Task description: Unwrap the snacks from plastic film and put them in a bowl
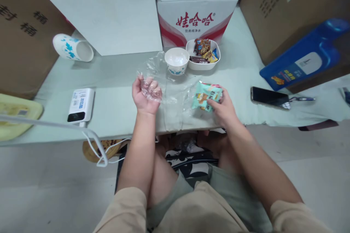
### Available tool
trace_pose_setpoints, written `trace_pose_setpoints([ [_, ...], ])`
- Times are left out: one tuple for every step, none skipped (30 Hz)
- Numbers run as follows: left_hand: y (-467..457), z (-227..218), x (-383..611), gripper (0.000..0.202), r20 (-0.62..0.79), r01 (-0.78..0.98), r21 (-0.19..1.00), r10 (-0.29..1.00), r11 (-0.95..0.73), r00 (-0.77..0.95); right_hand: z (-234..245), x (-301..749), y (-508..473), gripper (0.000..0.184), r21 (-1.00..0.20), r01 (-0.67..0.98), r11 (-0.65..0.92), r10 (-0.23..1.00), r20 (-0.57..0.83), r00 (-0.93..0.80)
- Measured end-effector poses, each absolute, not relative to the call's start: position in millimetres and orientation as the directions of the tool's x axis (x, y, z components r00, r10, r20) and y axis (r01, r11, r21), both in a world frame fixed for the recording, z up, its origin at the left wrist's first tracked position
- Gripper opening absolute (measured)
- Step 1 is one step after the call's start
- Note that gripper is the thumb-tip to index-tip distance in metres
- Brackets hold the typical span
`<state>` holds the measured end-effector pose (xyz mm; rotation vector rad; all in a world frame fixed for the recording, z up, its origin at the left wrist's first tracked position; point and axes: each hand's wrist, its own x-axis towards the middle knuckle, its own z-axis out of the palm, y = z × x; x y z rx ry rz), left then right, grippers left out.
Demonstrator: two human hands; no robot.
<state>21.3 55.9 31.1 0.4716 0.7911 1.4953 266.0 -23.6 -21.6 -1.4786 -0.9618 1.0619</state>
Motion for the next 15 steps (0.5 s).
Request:
trace_pose_setpoints([
  [57.7, 30.4, 19.4, 0.034, -0.186, -0.706, 0.705, 0.978, 0.066, -0.093, -19.8, 275.8, -22.0, 0.058, -0.993, 0.049, -0.111, 0.947, -0.09, 0.308],
  [59.7, 29.7, 18.1, 0.033, -0.211, -0.72, 0.687, 0.975, 0.094, -0.074, -17.5, 286.8, -18.2, 0.052, -0.994, 0.079, -0.07, 0.944, -0.041, 0.327],
  [61.8, 29.1, 17.2, 0.031, -0.25, -0.734, 0.665, 0.967, 0.139, -0.043, -14.5, 298.5, -11.8, 0.047, -0.991, 0.128, -0.028, 0.94, 0.017, 0.341],
  [64.1, 28.4, 16.7, 0.029, -0.298, -0.743, 0.641, 0.955, 0.193, -0.009, -10.2, 310.2, -2.4, 0.043, -0.981, 0.193, 0.016, 0.933, 0.084, 0.351],
  [66.6, 27.7, 16.3, 0.027, -0.351, -0.746, 0.617, 0.936, 0.25, 0.024, -4.5, 321.3, 10.2, 0.042, -0.96, 0.274, 0.059, 0.922, 0.157, 0.353],
  [69.3, 26.9, 16.1, 0.025, -0.401, -0.745, 0.596, 0.915, 0.299, 0.047, 3.0, 331.0, 25.9, 0.041, -0.925, 0.369, 0.096, 0.91, 0.231, 0.344],
  [72.4, 26.2, 16.0, 0.023, -0.441, -0.743, 0.58, 0.896, 0.335, 0.061, 12.3, 338.7, 44.6, 0.04, -0.874, 0.469, 0.124, 0.898, 0.3, 0.322],
  [75.7, 25.5, 16.1, 0.021, -0.466, -0.741, 0.569, 0.882, 0.355, 0.065, 23.0, 344.0, 65.7, 0.037, -0.81, 0.569, 0.145, 0.89, 0.358, 0.283],
  [79.2, 24.8, 16.4, 0.019, -0.48, -0.742, 0.564, 0.875, 0.363, 0.064, 34.4, 346.7, 88.6, 0.035, -0.736, 0.658, 0.159, 0.889, 0.397, 0.229],
  [82.8, 24.2, 17.1, 0.018, -0.484, -0.743, 0.56, 0.872, 0.366, 0.065, 45.6, 346.9, 112.6, 0.032, -0.659, 0.732, 0.17, 0.895, 0.414, 0.165],
  [86.3, 23.7, 18.0, 0.017, -0.485, -0.745, 0.558, 0.872, 0.366, 0.065, 55.6, 344.9, 136.9, 0.03, -0.585, 0.79, 0.182, 0.906, 0.411, 0.096],
  [89.7, 23.3, 19.4, 0.016, -0.486, -0.748, 0.554, 0.871, 0.366, 0.066, 63.4, 341.3, 160.6, 0.029, -0.514, 0.835, 0.195, 0.919, 0.394, 0.028],
  [92.8, 22.9, 21.1, 0.016, -0.487, -0.75, 0.551, 0.871, 0.365, 0.065, 68.1, 336.7, 183.1, 0.027, -0.447, 0.87, 0.208, 0.931, 0.363, -0.036],
  [95.6, 22.4, 23.0, 0.016, -0.489, -0.752, 0.549, 0.87, 0.363, 0.064, 69.3, 331.6, 203.5, 0.025, -0.389, 0.896, 0.215, 0.943, 0.32, -0.087],
  [98.1, 21.9, 25.0, 0.016, -0.49, -0.754, 0.548, 0.87, 0.362, 0.062, 66.9, 326.6, 221.5, 0.026, -0.338, 0.917, 0.214, 0.956, 0.267, -0.125],
])
